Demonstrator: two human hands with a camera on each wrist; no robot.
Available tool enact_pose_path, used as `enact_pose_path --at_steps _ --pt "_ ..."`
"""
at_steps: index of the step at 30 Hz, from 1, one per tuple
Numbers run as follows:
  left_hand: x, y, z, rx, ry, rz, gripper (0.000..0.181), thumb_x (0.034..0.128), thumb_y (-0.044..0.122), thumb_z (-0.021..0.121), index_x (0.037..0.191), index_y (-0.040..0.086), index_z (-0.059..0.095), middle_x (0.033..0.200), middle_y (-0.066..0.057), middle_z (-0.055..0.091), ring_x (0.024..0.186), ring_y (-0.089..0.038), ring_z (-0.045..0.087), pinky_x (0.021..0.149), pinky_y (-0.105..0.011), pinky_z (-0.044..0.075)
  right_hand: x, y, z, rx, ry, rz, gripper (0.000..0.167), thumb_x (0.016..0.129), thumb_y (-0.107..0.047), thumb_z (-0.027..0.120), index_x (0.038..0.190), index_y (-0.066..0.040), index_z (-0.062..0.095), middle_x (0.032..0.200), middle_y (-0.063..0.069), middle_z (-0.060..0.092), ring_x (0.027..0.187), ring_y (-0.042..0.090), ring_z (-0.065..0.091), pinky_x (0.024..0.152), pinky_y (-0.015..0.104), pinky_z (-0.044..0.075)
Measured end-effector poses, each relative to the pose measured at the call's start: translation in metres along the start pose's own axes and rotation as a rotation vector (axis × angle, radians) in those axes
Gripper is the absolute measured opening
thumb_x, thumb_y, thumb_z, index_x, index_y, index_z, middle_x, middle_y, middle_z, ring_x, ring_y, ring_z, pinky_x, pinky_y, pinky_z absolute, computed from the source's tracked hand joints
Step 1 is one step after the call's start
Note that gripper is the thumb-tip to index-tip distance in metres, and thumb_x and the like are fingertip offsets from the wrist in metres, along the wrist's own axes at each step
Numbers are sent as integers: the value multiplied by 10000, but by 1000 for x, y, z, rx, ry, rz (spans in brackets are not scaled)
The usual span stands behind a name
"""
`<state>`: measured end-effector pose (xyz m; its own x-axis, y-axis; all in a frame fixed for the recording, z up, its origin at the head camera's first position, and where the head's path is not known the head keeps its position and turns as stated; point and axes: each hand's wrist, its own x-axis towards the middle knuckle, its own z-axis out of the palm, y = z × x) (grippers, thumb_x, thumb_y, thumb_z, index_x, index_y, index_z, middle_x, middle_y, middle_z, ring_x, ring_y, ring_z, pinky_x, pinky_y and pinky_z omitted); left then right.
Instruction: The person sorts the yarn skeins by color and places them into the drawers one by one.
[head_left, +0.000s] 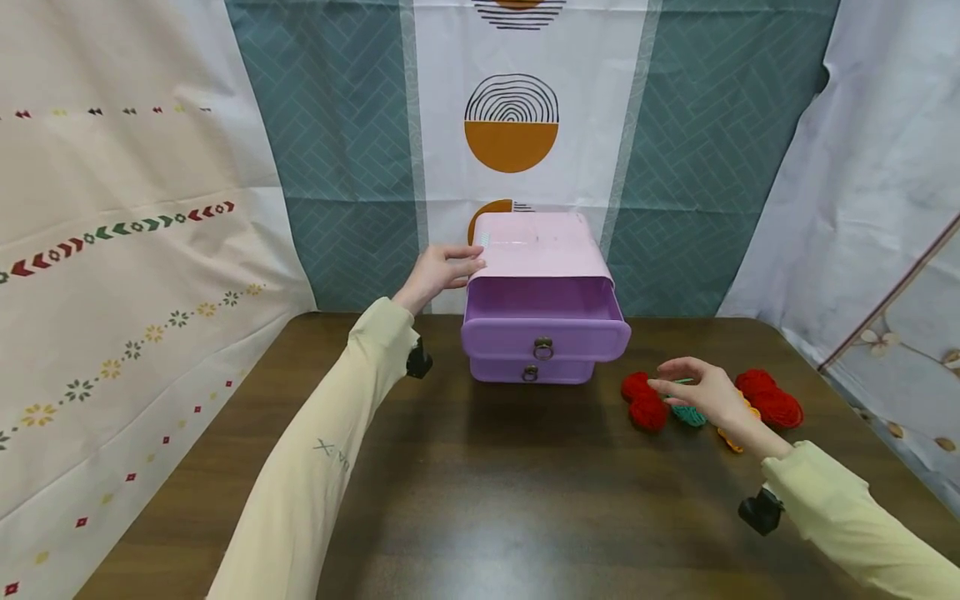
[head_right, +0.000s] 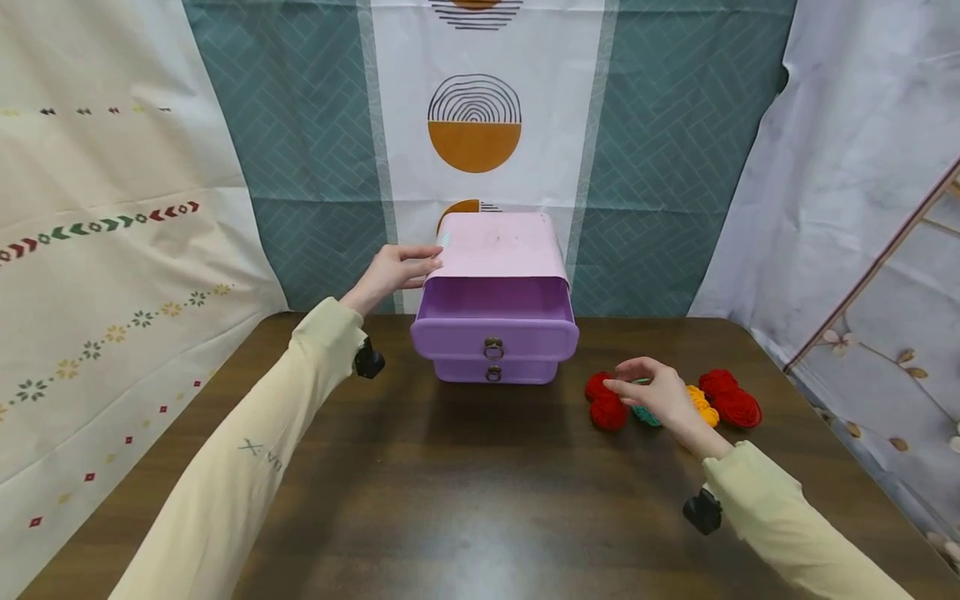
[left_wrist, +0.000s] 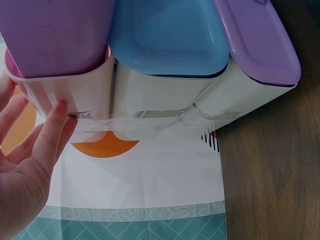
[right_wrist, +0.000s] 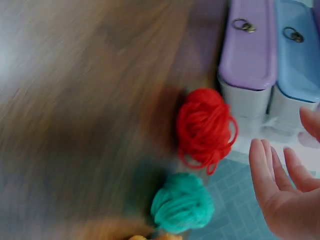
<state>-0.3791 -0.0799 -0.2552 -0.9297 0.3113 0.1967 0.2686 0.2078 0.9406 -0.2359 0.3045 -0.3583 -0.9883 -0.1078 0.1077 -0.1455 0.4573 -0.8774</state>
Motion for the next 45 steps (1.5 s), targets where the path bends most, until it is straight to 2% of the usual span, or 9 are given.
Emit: enact_pose_path --at_steps 4,7,13,22,28,33,38,45 --pt "0 1 0 -1 -1 -2 405 826 203 684 1189 43 601 1167 -77 556 975 -166 573 757 -277 494 -2 7 2 -145 19 -35 456 837 -252 672 1114 77 520 1076 240 546 865 332 600 698 306 514" --pt "0 2 0 8 2 -9 405 825 207 685 1188 49 603 1180 -69 548 978 -160 570 754 -273 494 -1 13 3 -236 37 -70 427 820 -242 692 1069 73 547 1025 232 570 874 341 584 694 289 505" --pt "0 4 -1 12 1 -13 414 827 214 683 1195 47 597 1209 -66 529 995 -162 560 761 -281 493 2 17 8 -312 62 -60 391 791 -226 722 1005 63 570 958 202 589 832 338 581 699 381 503" --pt "0 4 -3 12 3 -9 410 829 210 681 1196 47 597 1213 -67 526 998 -161 559 764 -276 491 7 16 19 -389 36 8 432 767 -237 742 990 75 545 962 215 573 867 354 543 735 458 471" --pt "1 2 -2 8 -3 -1 415 828 216 681 1195 43 596 1209 -73 529 1002 -166 558 767 -280 490 13 16 22 -410 23 67 398 775 -192 729 1004 72 537 975 245 562 851 349 519 725 454 471" --pt "2 1 -1 24 -1 -3 421 824 225 684 1196 47 597 1200 -74 534 1000 -171 559 766 -282 491 13 17 24 -399 -8 63 314 760 -57 704 989 89 546 964 252 556 840 346 507 717 440 481" --pt "3 2 -1 27 -5 -11 429 818 227 689 1199 53 596 1207 -74 531 1000 -169 557 757 -278 494 12 16 22 -385 16 72 228 743 -2 673 946 58 588 939 212 557 801 315 479 660 379 477" --pt "-16 23 2 38 -22 -42 414 859 137 638 1232 -16 544 1237 -131 509 1034 -209 541 797 -308 480 12 6 7 -263 25 91 211 790 -20 644 981 65 618 951 190 589 727 249 528 623 321 494"
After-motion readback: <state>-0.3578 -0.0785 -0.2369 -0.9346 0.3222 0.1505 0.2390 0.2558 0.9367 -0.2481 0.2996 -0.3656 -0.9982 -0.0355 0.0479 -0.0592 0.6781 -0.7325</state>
